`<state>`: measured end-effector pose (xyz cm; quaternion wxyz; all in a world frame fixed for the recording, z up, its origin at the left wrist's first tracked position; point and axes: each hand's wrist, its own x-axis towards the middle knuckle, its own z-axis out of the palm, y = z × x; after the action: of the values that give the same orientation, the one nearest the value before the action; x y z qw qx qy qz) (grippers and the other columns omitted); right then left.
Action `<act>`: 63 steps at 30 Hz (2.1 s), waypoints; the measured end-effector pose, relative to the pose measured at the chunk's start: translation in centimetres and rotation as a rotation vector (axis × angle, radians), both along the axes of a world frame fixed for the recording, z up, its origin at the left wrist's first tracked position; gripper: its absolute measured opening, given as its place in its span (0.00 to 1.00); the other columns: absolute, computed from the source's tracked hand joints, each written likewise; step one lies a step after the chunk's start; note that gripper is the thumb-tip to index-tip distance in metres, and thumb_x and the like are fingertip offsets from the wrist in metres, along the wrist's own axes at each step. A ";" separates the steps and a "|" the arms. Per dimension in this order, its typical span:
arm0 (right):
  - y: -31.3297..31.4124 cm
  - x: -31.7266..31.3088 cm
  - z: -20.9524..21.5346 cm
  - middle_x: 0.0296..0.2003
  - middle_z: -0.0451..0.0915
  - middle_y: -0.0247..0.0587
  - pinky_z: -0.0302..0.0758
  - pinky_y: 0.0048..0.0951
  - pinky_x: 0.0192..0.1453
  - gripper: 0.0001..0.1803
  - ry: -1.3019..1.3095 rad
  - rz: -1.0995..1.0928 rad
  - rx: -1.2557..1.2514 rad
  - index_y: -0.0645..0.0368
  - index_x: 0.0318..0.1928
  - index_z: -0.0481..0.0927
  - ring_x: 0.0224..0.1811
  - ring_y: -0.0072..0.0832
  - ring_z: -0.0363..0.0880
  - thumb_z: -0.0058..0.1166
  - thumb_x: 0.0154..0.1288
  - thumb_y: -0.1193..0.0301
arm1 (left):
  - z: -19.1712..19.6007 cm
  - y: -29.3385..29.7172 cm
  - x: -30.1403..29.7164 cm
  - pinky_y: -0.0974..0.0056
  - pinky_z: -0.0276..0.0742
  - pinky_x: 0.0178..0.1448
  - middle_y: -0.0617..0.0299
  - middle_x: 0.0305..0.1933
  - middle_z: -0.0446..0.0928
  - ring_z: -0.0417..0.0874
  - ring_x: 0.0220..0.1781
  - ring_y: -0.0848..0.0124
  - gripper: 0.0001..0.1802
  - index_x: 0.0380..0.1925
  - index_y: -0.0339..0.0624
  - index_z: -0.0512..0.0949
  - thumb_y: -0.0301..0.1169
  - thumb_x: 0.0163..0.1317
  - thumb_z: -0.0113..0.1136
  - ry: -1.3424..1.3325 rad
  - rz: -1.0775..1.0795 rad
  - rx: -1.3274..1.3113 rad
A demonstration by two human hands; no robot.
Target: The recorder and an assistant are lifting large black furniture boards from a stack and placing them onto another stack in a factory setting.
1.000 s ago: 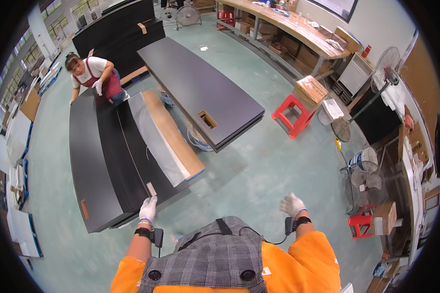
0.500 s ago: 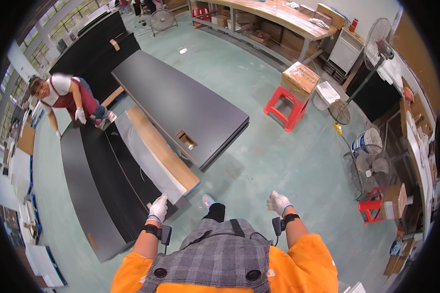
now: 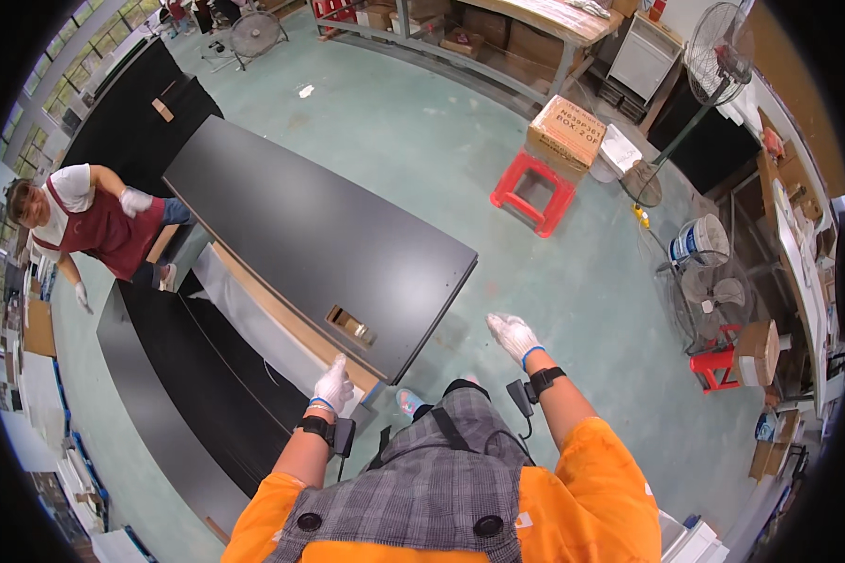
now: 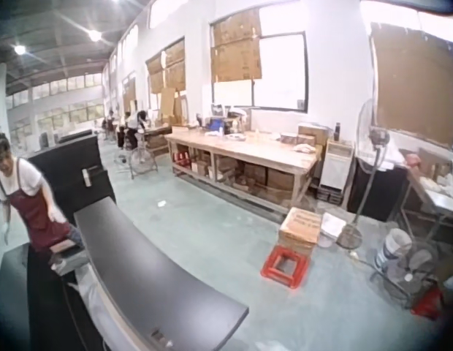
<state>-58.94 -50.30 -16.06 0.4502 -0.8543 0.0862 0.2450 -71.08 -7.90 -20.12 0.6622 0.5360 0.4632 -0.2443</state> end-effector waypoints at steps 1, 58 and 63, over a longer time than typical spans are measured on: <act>0.6 1.6 1.1 0.51 0.82 0.49 0.73 0.40 0.61 0.31 -0.171 0.082 -0.177 0.59 0.57 0.79 0.58 0.43 0.78 0.43 0.71 0.46 | 0.0 -0.2 0.8 0.43 0.67 0.65 0.43 0.71 0.59 0.67 0.66 0.39 0.49 0.73 0.41 0.51 0.63 0.64 0.54 0.020 0.020 -0.003; 15.9 30.6 -7.0 0.55 0.79 0.44 0.74 0.36 0.60 0.19 -0.150 1.718 -0.392 0.56 0.57 0.78 0.57 0.37 0.77 0.45 0.70 0.63 | -5.9 -7.2 4.7 0.63 0.77 0.56 0.55 0.55 0.82 0.82 0.51 0.68 0.42 0.55 0.44 0.81 0.70 0.63 0.47 0.158 0.876 0.075; 18.0 28.7 -5.4 0.55 0.79 0.43 0.74 0.36 0.61 0.20 -0.153 1.738 -0.413 0.56 0.58 0.77 0.57 0.37 0.77 0.45 0.71 0.63 | -4.8 -5.7 2.1 0.63 0.75 0.58 0.57 0.59 0.79 0.80 0.54 0.69 0.42 0.58 0.46 0.79 0.70 0.66 0.42 -0.036 0.919 0.018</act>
<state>-30.24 -32.28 -21.49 -0.0526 -0.6959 -0.5790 0.4215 -69.01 -13.63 -24.91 0.7049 0.2850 0.6435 0.0880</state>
